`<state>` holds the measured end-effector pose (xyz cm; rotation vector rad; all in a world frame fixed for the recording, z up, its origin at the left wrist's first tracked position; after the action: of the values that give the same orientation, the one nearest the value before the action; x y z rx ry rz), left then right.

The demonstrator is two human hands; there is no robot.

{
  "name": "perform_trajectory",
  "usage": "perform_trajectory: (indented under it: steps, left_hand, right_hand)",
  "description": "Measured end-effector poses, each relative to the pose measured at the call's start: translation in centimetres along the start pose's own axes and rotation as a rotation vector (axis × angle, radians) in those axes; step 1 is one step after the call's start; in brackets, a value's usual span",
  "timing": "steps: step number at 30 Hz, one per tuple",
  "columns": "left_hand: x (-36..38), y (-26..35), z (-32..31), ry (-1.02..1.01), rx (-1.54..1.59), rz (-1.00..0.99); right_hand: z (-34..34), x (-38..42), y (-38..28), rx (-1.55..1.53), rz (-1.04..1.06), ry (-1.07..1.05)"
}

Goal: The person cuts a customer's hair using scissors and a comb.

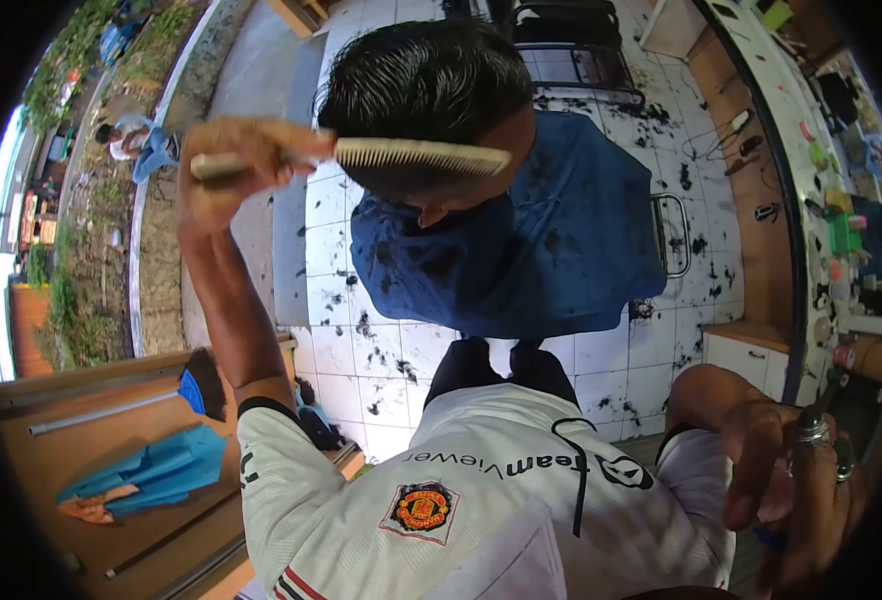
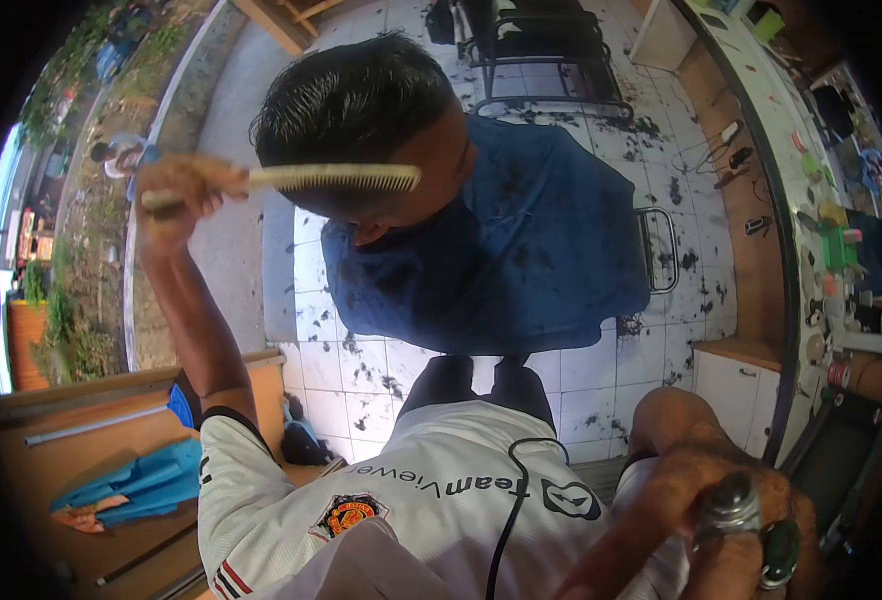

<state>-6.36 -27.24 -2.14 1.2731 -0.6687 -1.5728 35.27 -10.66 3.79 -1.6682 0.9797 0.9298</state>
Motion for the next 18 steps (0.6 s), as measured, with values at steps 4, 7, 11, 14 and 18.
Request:
perform_trajectory:
  steps: [4,7,11,14,18]
  left_hand:
    - [2.3,-1.0,0.9,0.03,0.245,-0.194]
    - [2.5,-5.0,2.8,0.648,0.762,-0.201]
    - [1.7,-8.9,2.3,0.288,0.749,-0.173]
    - [1.9,-7.0,0.3,-0.017,0.354,-0.253]
    - [1.4,-7.2,2.4,-0.152,0.438,-0.296]
  right_hand:
    - [-0.8,1.1,1.1,0.124,-0.02,0.101]
    - [0.1,3.9,3.2,0.289,-0.08,0.359]
    - [0.4,9.9,5.6,0.448,-0.182,0.391]
    - [-2.3,14.5,7.8,0.734,-0.151,0.767]
    - [-5.2,17.6,9.9,1.063,-0.174,1.164]
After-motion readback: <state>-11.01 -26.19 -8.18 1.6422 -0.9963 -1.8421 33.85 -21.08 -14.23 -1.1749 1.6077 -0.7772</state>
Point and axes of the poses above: each hand's wrist, its own x-axis away from the middle knuckle, its own z-axis out of the back of the hand, y = z × x, the point moved 6 cm from there along -x, towards the middle knuckle, and after that the axes turned 2 degrees about y, right-handed, at the moved point
